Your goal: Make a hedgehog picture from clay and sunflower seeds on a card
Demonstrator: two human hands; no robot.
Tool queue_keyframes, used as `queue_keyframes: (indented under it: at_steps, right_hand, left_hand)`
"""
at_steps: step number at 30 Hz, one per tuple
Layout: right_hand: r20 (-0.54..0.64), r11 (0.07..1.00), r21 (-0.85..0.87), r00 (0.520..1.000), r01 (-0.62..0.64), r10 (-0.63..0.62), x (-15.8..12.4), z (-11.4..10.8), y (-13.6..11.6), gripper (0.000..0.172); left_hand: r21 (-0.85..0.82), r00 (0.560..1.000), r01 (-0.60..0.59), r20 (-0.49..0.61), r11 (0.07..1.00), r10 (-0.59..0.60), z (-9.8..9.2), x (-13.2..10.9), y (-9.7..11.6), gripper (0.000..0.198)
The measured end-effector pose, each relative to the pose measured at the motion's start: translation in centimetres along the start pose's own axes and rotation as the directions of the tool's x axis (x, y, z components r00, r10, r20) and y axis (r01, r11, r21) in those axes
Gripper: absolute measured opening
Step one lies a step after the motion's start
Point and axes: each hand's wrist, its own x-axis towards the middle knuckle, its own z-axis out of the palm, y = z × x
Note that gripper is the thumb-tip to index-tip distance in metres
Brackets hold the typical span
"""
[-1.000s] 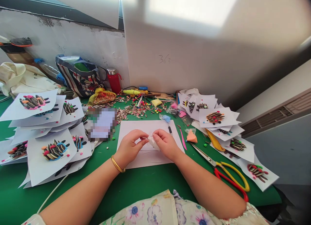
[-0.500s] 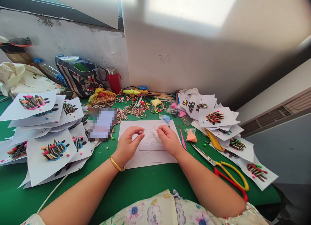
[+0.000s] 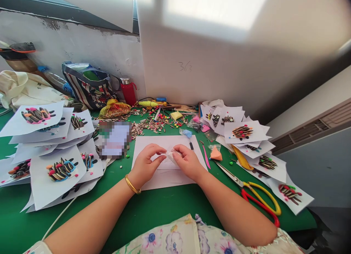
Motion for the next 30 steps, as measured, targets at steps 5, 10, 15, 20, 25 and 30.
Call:
queue_keyframes:
  at_steps: [5, 10, 15, 20, 25, 30]
  right_hand:
    - [0.021, 0.998, -0.054, 0.999, 0.040, -0.038, 0.0, 0.1, 0.0, 0.018]
    - [-0.082, 0.994, -0.111, 0.997, -0.005, -0.005, 0.7, -0.7, 0.6, 0.023]
    - [-0.163, 0.955, -0.292, 0.981, 0.050, -0.101, 2.0, -2.4, 1.8, 0.025]
    - [-0.218, 0.838, -0.546, 0.963, 0.013, -0.157, 3.2, -4.3, 3.6, 0.033]
    - [-0.256, 0.724, -0.689, 0.945, -0.031, -0.204, 3.4, -5.0, 4.2, 0.036]
    - [-0.208, 0.753, -0.646, 0.919, 0.129, -0.335, 2.2, -3.2, 2.4, 0.037]
  left_hand:
    - [0.132, 0.998, -0.053, 0.047, 0.990, 0.047, -0.1, -0.2, 0.1, 0.009]
    - [0.118, 0.996, 0.004, -0.086, 0.993, 0.007, -0.4, 0.0, -0.2, 0.007]
    - [-0.171, 0.977, 0.187, -0.069, 0.967, -0.201, -0.3, 0.3, -0.2, 0.026]
    - [-0.449, 0.898, 0.405, 0.029, 0.796, -0.440, -0.1, 0.4, 0.0, 0.035]
    - [-0.634, 0.805, 0.512, 0.118, 0.580, -0.582, 0.0, 0.5, 0.0, 0.037]
    - [-0.679, 0.828, 0.466, 0.108, 0.567, -0.551, 0.0, 0.5, 0.1, 0.024]
